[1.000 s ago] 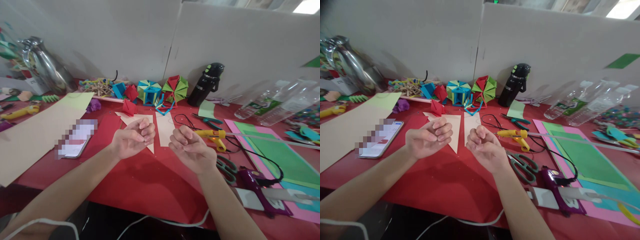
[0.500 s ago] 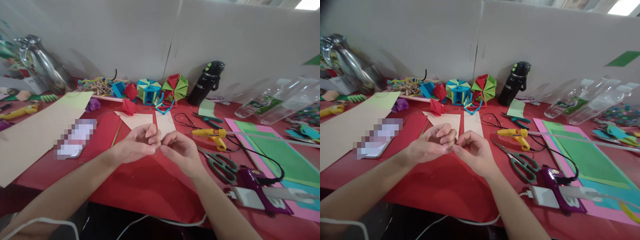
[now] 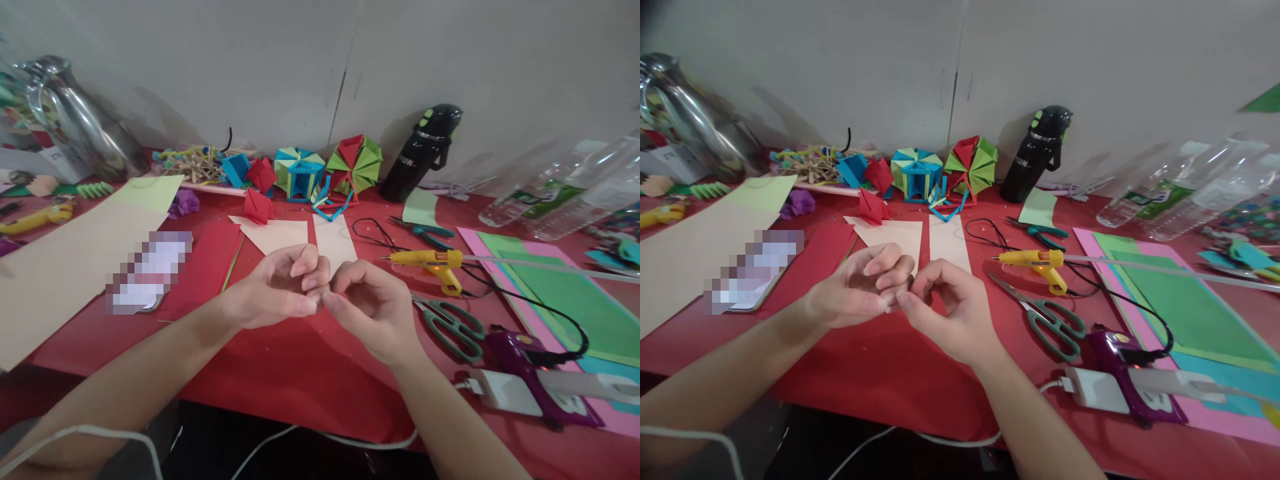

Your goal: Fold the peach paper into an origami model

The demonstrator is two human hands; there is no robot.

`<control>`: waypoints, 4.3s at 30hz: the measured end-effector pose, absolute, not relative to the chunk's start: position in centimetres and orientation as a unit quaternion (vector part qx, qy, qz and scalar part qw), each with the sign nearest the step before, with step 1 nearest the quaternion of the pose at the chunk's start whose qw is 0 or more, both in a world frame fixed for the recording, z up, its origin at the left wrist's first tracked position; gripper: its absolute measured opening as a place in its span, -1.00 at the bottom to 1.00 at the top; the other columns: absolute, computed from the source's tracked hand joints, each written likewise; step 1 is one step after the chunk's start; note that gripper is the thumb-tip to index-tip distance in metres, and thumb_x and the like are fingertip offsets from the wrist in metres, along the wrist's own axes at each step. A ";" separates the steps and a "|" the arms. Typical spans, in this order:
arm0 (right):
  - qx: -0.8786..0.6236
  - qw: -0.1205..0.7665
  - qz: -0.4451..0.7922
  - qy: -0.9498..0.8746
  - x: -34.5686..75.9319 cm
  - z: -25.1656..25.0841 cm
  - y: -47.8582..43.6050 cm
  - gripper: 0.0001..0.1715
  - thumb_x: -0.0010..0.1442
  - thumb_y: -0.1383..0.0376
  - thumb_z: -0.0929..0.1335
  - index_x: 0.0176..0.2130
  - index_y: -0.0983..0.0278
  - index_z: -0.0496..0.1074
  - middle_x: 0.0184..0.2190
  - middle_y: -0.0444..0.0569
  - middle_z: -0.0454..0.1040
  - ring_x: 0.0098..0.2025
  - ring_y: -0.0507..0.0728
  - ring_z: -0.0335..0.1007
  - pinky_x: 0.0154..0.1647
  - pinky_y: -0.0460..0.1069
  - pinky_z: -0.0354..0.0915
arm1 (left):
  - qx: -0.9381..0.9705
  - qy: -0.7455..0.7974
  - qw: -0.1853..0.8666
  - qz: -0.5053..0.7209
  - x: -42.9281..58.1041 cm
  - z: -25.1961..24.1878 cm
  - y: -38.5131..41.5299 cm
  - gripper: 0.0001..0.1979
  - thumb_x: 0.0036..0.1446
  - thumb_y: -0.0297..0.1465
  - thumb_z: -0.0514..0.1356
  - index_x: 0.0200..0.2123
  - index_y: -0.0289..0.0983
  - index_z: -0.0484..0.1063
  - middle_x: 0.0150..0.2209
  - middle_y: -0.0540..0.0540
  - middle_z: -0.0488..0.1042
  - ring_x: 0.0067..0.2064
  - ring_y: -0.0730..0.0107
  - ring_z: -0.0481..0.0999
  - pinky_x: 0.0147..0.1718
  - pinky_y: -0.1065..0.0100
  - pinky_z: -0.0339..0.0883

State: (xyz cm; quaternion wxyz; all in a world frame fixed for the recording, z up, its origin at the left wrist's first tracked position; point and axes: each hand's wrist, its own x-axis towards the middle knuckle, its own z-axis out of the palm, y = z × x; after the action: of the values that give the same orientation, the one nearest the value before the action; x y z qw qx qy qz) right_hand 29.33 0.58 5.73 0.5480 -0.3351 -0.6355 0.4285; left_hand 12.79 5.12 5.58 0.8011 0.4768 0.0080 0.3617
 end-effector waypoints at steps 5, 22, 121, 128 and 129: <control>-0.343 0.547 0.422 -0.637 29.3 5.7 0.5 -0.85 0.10 0.40 0.44 -0.42 0.26 0.37 -0.52 -0.16 0.35 -0.48 -0.01 0.25 -0.46 -0.06 0.21 | 0.486 0.014 0.796 0.361 12.7 5.3 5.1 -0.59 -0.02 -0.56 0.30 -0.47 -0.25 0.03 -0.44 0.08 0.10 -0.44 0.58 0.18 -0.45 0.43 0.08; -0.354 0.536 0.428 -0.636 29.3 5.8 0.6 -0.84 0.12 0.34 0.43 -0.42 0.24 0.36 -0.51 -0.14 0.38 -0.46 0.03 0.28 -0.44 -0.03 0.21 | 0.490 0.034 0.791 0.364 12.7 5.2 5.2 -0.58 -0.04 -0.55 0.30 -0.48 -0.25 0.00 -0.44 0.08 0.10 -0.44 0.59 0.18 -0.47 0.44 0.09; -0.355 0.523 0.443 -0.636 29.6 5.6 0.7 -0.83 0.11 0.33 0.42 -0.45 0.25 0.35 -0.53 -0.16 0.35 -0.47 0.01 0.25 -0.44 -0.05 0.21 | 0.443 0.028 0.826 0.347 12.8 5.1 5.0 -0.59 -0.09 -0.60 0.26 -0.49 -0.25 -0.01 -0.46 0.06 0.08 -0.44 0.56 0.18 -0.43 0.45 0.12; -0.337 0.525 0.479 -0.617 29.8 5.8 0.6 -0.87 0.17 0.29 0.38 -0.41 0.26 0.42 -0.54 -0.16 0.31 -0.50 0.00 0.18 -0.48 -0.06 0.11 | 0.410 0.031 0.844 0.346 12.8 5.8 5.0 -0.59 -0.20 -0.60 0.24 -0.52 -0.25 -0.03 -0.50 0.08 0.01 -0.48 0.58 0.16 -0.47 0.49 0.15; -0.331 0.527 0.490 -0.610 29.9 5.7 0.7 -0.89 0.17 0.29 0.38 -0.40 0.26 0.43 -0.54 -0.16 0.32 -0.49 0.00 0.18 -0.48 -0.06 0.10 | 0.408 0.032 0.845 0.346 12.8 5.8 5.0 -0.59 -0.20 -0.61 0.24 -0.52 -0.25 -0.03 -0.50 0.08 0.02 -0.48 0.58 0.16 -0.47 0.49 0.15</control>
State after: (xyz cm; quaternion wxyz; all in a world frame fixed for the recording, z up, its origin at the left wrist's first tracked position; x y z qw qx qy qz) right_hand 29.89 0.69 5.65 0.5271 -0.3311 -0.6105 0.4898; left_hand 12.82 5.02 5.80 0.8447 0.4076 0.0315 0.3456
